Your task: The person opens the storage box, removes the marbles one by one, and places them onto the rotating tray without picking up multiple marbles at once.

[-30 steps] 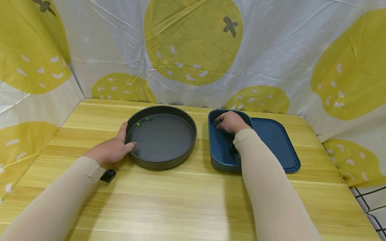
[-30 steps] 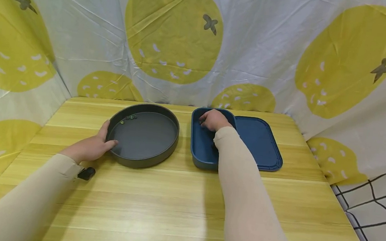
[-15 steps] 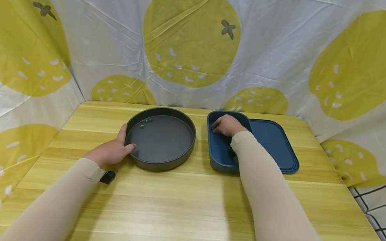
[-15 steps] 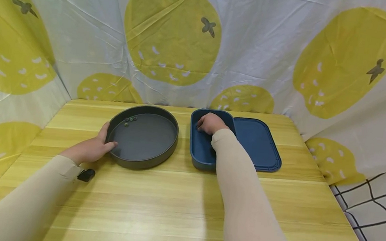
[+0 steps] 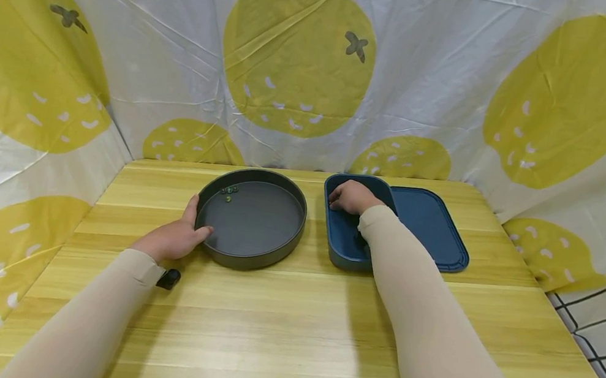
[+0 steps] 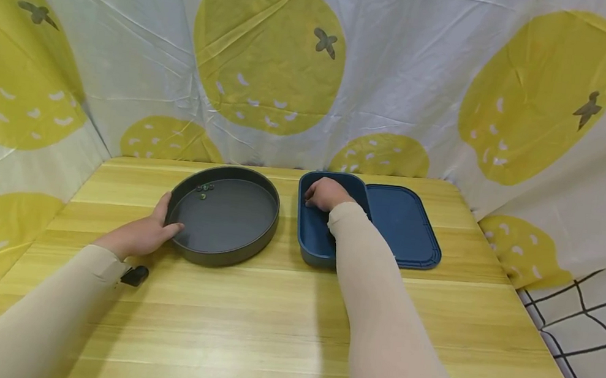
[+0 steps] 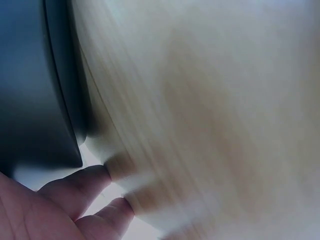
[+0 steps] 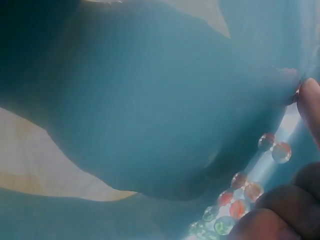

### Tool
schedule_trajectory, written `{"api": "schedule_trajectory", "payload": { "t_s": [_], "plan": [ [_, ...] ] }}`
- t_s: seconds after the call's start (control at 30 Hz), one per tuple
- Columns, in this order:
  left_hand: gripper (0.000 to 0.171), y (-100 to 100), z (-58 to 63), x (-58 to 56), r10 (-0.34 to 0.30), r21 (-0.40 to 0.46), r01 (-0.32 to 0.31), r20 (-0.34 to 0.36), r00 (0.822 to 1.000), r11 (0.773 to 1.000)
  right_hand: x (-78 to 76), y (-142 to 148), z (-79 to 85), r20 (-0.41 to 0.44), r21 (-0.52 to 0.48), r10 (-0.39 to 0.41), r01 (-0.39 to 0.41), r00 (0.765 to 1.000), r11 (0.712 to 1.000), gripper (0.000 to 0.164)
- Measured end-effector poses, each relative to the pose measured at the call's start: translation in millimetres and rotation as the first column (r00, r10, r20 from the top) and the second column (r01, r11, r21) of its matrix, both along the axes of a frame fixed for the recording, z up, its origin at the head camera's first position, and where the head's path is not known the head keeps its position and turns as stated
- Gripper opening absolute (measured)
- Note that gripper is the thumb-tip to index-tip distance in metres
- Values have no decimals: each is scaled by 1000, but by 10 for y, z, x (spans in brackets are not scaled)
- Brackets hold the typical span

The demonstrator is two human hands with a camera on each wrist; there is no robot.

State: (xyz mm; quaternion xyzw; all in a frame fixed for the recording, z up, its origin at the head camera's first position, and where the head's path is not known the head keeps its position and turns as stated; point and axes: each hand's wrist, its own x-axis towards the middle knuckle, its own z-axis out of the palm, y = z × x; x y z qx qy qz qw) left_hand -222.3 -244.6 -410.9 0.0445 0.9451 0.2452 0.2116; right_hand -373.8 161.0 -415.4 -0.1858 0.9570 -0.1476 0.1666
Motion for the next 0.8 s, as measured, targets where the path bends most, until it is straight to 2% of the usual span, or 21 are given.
{"api": "schedule_trajectory", "payload": {
  "t_s": [0.17, 0.43, 0.8],
  "plan": [
    [98, -1, -2, 2, -3, -1, 3, -5, 1000, 1000, 6, 6, 12, -17, -11, -6, 6, 1000, 1000, 30],
    [98, -5, -2, 3, -3, -5, 3, -6, 1000, 1000, 30, 59, 87, -37, -98, -67, 63, 997, 993, 29],
    [98, -12, -15, 2, -5, -7, 5, -10, 1000, 1000, -3, 139, 261, 47, -265, -169, 176, 984, 948, 37]
  ]
}}
